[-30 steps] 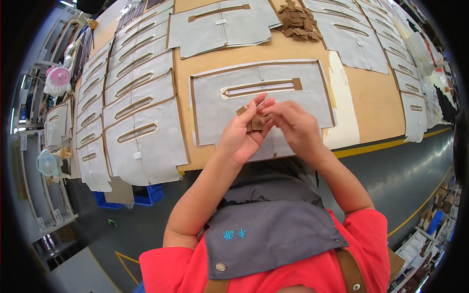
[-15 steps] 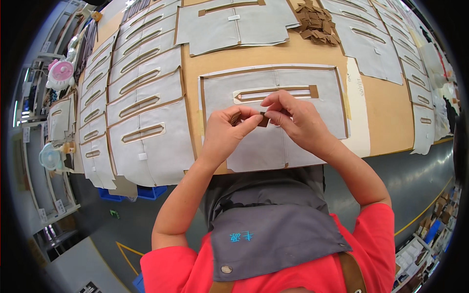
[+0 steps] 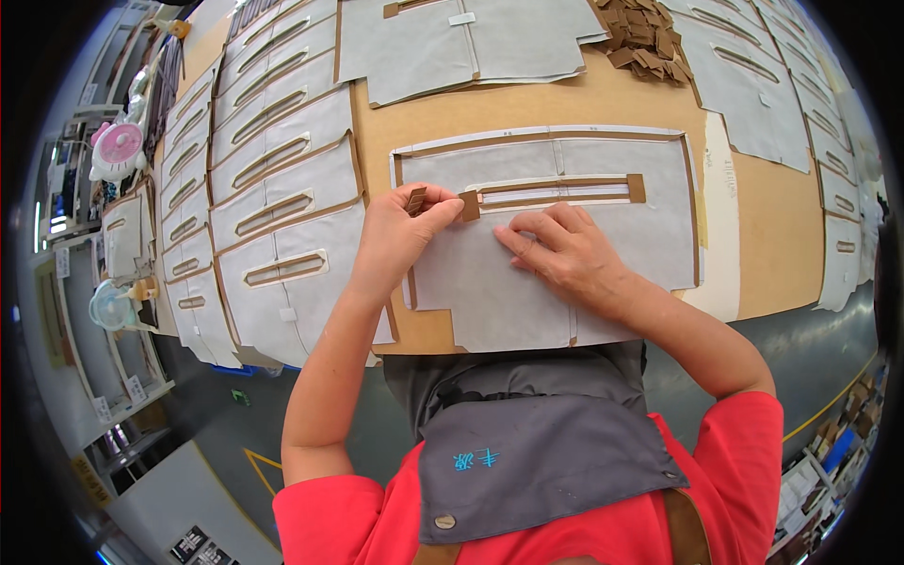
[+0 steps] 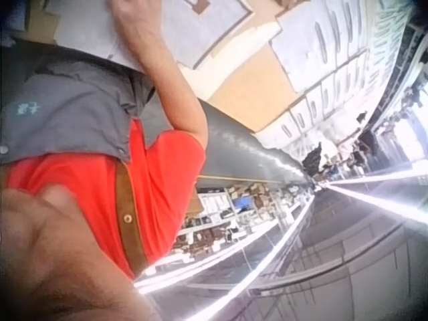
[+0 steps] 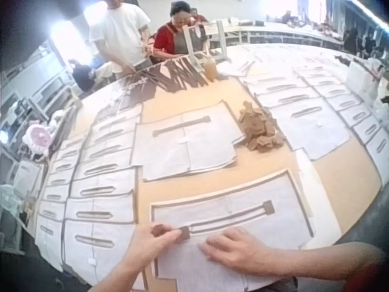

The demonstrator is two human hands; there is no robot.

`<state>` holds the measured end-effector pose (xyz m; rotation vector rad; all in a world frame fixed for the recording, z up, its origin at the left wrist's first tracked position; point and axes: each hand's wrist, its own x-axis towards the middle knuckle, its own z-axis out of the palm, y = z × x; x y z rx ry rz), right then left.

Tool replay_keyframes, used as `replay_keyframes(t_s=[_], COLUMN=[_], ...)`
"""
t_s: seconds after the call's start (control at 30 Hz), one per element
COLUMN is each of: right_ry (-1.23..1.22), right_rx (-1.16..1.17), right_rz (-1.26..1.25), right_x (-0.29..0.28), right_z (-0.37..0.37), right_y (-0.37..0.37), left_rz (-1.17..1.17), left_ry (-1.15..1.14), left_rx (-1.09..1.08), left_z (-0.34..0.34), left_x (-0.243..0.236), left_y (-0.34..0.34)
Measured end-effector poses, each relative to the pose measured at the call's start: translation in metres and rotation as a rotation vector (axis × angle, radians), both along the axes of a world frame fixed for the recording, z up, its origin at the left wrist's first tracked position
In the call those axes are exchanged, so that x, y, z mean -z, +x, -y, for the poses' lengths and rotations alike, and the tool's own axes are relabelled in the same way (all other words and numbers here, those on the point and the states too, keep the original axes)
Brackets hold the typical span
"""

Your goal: The recorder is applying small rectangular leather reinforcement patches to the edges of openings on fabric panels.

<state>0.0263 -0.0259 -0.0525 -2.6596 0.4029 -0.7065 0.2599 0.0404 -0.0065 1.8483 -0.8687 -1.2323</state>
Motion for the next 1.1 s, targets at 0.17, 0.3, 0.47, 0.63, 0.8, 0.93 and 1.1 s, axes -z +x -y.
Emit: replay_keyframes(t_s=[0.17,0.3,0.47,0.63,0.8,0.93,1.1], right_ry=[-0.006,0.007,0.025,0.026,0.025,0.02,0.029], right_rx=[0.0,0.004,0.003,0.004,0.003,-0.002,-0.004], right_rz=[-0.026,-0.021,-0.002,0.012,0.002,-0.014,-0.006], right_x=[-0.002,-0.001,-0.003,-0.001,-0.002,-0.003,-0.001], right_z=[0.001,0.001,0.002,0.001,0.001,0.001,0.0], right_y=[-0.001,-0.001,-0.001,-0.001,-0.002,-0.003,-0.002], left_rz=[-0.03,0.0,0.075,0.114,0.121,0.119,0.138], left_ry=[0.05,0.086,0.123,0.131,0.105,0.1,0.103], left_rx=[0.037,0.011,-0.026,-0.027,-0.054,-0.067,-0.063], left_z=[0.011,0.013,0.015,0.015,0.013,0.013,0.013], left_x=[0.002,0.003,0.002,0.002,0.004,0.005,0.005], left_y=[0.001,-0.002,-0.005,-0.006,-0.008,-0.009,-0.008])
